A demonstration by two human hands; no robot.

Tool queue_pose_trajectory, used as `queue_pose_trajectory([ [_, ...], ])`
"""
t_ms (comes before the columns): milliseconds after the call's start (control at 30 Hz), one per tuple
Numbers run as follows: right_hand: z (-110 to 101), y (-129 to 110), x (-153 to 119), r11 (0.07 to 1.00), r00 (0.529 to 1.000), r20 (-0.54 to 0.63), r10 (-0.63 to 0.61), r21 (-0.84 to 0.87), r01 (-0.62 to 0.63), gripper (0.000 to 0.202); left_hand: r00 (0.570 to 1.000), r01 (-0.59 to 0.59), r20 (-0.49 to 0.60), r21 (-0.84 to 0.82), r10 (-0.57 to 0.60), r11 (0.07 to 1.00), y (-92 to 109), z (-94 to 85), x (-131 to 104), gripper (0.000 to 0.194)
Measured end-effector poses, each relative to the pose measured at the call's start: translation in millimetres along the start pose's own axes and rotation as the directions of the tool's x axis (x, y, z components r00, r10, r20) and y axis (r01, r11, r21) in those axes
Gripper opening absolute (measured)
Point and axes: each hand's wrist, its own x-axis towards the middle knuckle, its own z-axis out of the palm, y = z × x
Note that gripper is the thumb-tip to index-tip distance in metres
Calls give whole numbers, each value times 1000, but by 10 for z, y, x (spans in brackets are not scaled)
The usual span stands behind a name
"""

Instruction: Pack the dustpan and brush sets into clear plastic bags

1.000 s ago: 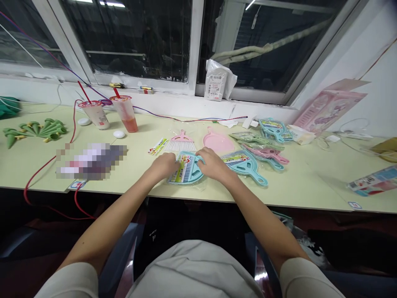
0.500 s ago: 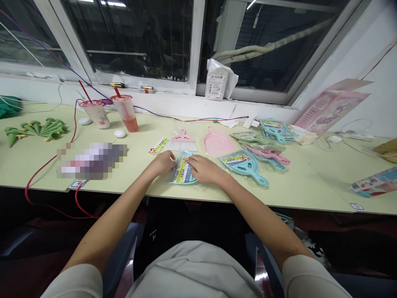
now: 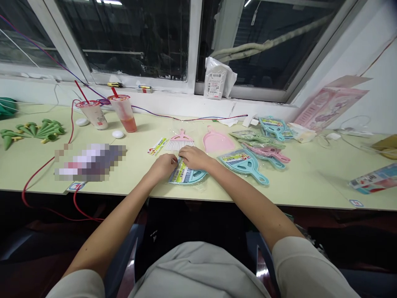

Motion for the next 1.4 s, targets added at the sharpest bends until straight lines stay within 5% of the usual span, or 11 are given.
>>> queue_pose_trajectory([
  [267,140,118,-43,997,1000,-12,-14,82,15,45,991,-109,-70,39,112,993,-12,63,-405,36],
  [467,111,124,-81,998,999,17,32,57,-33,48,998,-54,-30,-219,48,974,-54,29,-605,24],
  [633,111,137,-88,997,998,16,63,42,-63,49,998,30,-35,-393,-47,919,-10,1,-587,22],
  [767,131,140,-85,998,998,16,56,32,-57,50,995,18,-83,-379,-53,925,29,-11,-557,22],
  [1033,138,133,-84,998,999,0,54,35,-54,48,995,97,22,-376,-95,921,12,-13,-477,31],
  [1233,164,150,-84,998,998,-24,54,32,-53,48,990,116,111,-322,-84,940,-6,-84,-438,17],
  [1400,171,155,-89,998,998,-41,56,12,-55,48,997,72,55,-303,-57,950,-3,-83,-430,20],
])
